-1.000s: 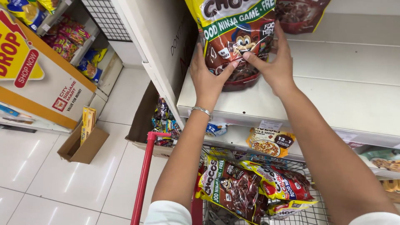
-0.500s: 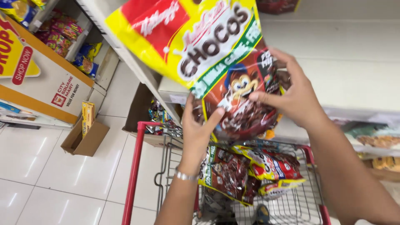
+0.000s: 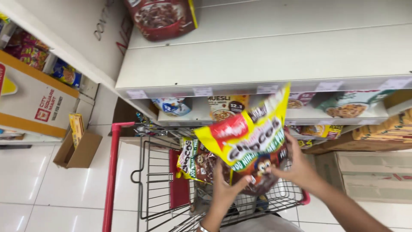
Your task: Selecting bags of cereal from a shelf and placing them into a shopping cart, then cleaning the shelf with a cloth.
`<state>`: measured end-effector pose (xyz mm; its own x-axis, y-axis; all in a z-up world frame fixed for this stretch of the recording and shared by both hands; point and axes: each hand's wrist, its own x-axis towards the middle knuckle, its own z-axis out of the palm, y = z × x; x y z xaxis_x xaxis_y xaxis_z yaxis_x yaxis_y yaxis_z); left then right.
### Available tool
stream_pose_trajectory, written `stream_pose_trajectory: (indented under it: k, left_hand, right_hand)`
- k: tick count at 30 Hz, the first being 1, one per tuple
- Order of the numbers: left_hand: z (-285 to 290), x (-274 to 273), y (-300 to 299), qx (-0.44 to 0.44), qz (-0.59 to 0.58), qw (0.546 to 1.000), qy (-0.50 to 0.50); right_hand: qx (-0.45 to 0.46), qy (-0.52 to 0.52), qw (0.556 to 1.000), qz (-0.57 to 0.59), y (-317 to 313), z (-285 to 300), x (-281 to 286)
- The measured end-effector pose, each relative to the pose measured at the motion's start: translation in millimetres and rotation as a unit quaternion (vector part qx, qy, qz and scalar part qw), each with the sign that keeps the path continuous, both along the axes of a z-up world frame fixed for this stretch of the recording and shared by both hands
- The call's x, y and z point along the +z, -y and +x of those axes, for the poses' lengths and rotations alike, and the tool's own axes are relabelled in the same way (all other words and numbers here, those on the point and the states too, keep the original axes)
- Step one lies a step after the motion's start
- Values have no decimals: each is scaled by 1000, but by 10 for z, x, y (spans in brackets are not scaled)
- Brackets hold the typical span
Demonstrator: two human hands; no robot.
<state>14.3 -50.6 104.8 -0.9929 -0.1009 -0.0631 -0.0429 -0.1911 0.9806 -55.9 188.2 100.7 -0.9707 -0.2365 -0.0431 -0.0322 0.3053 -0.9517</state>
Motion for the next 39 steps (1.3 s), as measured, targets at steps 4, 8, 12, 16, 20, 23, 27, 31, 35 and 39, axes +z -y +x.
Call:
stream_pose_trajectory:
  k: [4,8,12,16,20,23,27,31,35,39]
  left_hand:
    - [216,-804,-385,-24,-99,995,-12]
    - [267,-1307,-561,-88,-76,991,68]
    - [207,-1887,-618,-112,-84,979,147]
    - [141,-2508,-663,-126,-131,977,112]
    - [70,-3288,-747,-117,-128,963,207]
    - [68,-3477,-807,-103,-151,952,244]
    - [-47,-3264,-742,-145,-283,910,266]
    - [-405,-2737,-315,-174,-374,891,188]
    - [-919,-1222,434,-177,-53,946,267]
    - [-1536,122,1212,-61,-9,998,-1]
  right_hand:
    - [-37,50,998,-1,-519,363,-717]
    - [-60,108,992,-10,-885,595,-1630]
    - [-82,190,974,97,-968,672,-2195]
    - [-65,233,954,180,-897,616,-2383]
    - [-76,284,940,174,-841,599,-2622]
    - [-118,301,935,147,-903,611,-2869]
    - [-162,305,933,98,-962,555,-2991]
    - [-58,278,942,181,-803,273,-2369]
    - [166,205,929,258,-417,-286,-1265]
    - [166,181,967,62,385,-1117,226]
